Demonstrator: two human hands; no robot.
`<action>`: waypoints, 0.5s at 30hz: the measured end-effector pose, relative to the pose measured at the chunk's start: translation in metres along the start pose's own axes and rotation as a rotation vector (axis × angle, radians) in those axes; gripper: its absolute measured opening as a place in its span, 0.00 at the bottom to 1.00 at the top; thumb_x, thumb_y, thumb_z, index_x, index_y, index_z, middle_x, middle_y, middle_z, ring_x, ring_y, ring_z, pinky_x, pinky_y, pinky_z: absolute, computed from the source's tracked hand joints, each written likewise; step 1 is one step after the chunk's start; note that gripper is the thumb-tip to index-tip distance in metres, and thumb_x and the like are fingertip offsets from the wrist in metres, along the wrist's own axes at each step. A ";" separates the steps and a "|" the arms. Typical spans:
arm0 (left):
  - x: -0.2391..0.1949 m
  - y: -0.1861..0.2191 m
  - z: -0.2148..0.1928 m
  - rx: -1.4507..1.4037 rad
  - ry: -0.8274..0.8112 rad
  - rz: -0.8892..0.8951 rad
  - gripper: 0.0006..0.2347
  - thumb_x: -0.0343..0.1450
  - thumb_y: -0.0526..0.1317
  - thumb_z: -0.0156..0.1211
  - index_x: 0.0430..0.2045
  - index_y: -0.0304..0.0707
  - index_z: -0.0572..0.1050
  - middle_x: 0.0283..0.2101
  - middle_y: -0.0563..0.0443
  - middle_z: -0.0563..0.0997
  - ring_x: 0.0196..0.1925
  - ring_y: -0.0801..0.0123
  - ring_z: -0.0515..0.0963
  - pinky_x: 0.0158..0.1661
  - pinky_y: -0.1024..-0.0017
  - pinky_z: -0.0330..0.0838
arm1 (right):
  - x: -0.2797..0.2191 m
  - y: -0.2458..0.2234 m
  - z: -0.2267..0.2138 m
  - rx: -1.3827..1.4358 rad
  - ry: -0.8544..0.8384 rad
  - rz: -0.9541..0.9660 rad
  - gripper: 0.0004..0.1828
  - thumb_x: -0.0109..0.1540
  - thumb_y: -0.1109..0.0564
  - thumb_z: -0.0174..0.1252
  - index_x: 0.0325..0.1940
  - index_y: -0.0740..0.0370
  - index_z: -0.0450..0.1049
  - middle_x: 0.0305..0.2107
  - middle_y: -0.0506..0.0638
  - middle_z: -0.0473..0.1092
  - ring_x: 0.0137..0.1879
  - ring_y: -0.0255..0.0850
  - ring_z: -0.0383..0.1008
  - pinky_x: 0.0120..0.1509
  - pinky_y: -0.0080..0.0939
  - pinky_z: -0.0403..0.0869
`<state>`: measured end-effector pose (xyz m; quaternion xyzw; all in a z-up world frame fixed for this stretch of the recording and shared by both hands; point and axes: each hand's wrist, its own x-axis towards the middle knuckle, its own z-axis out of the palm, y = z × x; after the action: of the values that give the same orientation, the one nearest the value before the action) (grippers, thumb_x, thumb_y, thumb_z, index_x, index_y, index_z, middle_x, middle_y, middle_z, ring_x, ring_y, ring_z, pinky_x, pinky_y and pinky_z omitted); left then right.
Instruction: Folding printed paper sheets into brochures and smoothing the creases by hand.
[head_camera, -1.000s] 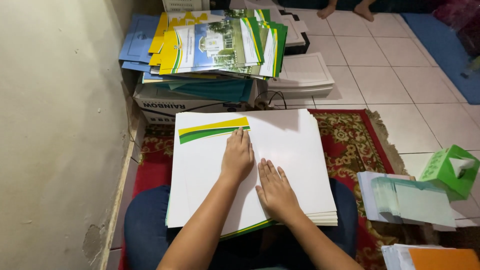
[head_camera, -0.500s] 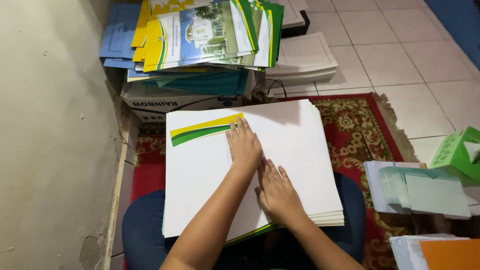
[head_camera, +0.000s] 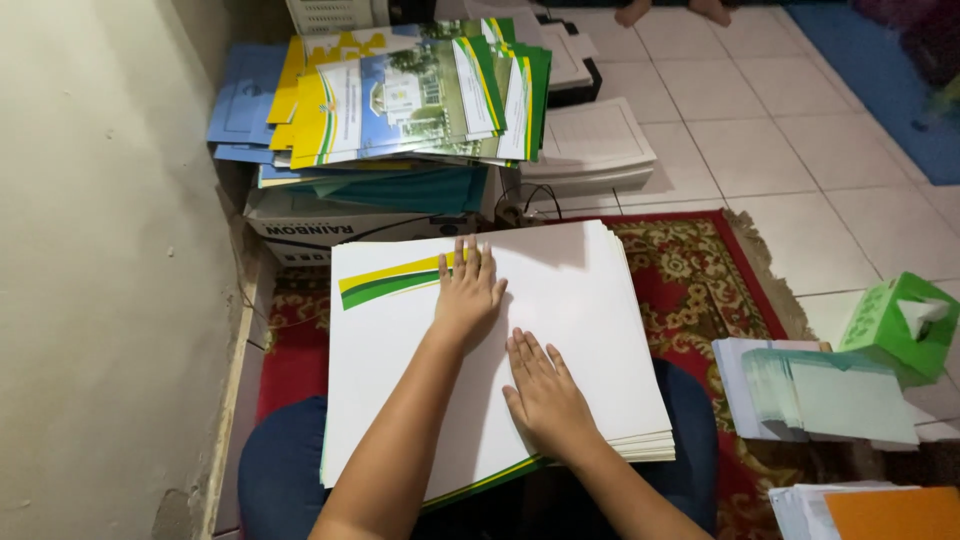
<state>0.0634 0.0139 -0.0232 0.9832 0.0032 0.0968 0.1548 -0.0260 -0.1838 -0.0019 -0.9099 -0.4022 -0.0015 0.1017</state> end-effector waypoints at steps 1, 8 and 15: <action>-0.008 0.001 -0.001 0.008 0.004 -0.030 0.29 0.78 0.50 0.28 0.70 0.25 0.48 0.76 0.31 0.40 0.77 0.48 0.26 0.69 0.46 0.19 | 0.000 0.000 0.001 0.000 0.017 0.001 0.36 0.70 0.46 0.33 0.76 0.71 0.43 0.76 0.61 0.40 0.81 0.46 0.35 0.80 0.51 0.36; -0.028 0.012 -0.001 -0.068 0.174 -0.143 0.28 0.78 0.46 0.29 0.69 0.19 0.47 0.75 0.24 0.38 0.77 0.42 0.27 0.71 0.49 0.22 | 0.001 0.001 0.007 -0.017 0.066 -0.003 0.36 0.68 0.47 0.36 0.76 0.71 0.44 0.76 0.61 0.41 0.81 0.46 0.37 0.80 0.51 0.37; -0.026 0.010 0.003 -0.212 0.288 -0.237 0.27 0.77 0.44 0.35 0.67 0.16 0.51 0.74 0.22 0.46 0.77 0.37 0.38 0.72 0.50 0.33 | 0.022 0.009 0.010 -0.037 0.037 -0.044 0.37 0.69 0.46 0.34 0.77 0.70 0.42 0.76 0.60 0.39 0.82 0.45 0.34 0.81 0.50 0.35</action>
<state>0.0384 0.0027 -0.0275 0.9302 0.1305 0.2173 0.2655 -0.0053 -0.1714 -0.0110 -0.9024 -0.4200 -0.0281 0.0923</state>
